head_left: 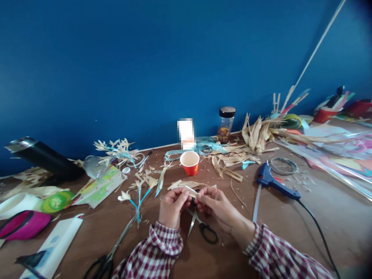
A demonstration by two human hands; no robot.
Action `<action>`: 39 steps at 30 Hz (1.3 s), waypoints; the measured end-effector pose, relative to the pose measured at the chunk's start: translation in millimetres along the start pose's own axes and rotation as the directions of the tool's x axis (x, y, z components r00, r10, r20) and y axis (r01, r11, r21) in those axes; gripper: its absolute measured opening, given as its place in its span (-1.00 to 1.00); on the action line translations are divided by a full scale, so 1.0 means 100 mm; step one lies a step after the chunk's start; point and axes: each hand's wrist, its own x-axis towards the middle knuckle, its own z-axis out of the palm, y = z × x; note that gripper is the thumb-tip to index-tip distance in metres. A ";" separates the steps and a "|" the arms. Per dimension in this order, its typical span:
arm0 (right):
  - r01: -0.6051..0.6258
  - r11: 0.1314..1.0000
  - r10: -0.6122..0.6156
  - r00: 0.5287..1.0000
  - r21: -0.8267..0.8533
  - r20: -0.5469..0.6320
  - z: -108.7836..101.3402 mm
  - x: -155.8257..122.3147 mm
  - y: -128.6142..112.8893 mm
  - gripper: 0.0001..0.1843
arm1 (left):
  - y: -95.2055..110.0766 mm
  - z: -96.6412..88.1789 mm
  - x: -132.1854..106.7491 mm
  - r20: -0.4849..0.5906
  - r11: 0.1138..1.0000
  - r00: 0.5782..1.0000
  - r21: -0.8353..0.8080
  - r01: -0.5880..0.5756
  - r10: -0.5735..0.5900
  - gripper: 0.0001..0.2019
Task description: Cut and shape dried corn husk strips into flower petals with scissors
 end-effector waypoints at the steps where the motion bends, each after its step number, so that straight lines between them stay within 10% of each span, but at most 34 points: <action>1: 0.002 1.000 -0.002 1.000 0.004 0.001 -0.01 0.00 0.00 -0.69 | 0.01 0.01 -0.01 0.011 1.000 1.000 -0.013 0.027 -0.027 -0.70; 21: 0.024 0.988 -0.020 0.999 -0.155 0.028 0.05 0.00 0.02 -0.63 | -0.06 0.02 -0.02 -0.137 0.984 0.984 0.146 -0.097 0.118 -0.72; 30: 0.110 0.978 -0.109 0.994 -0.176 0.016 0.02 0.01 0.00 -0.63 | -0.03 -0.03 -0.04 0.217 0.955 0.975 0.275 -0.111 0.051 -0.81; 39: 0.061 0.980 -0.057 0.998 -0.188 0.026 0.07 0.00 -0.01 -0.60 | -0.05 0.04 -0.04 0.017 1.000 1.000 -0.001 0.023 -0.023 -0.71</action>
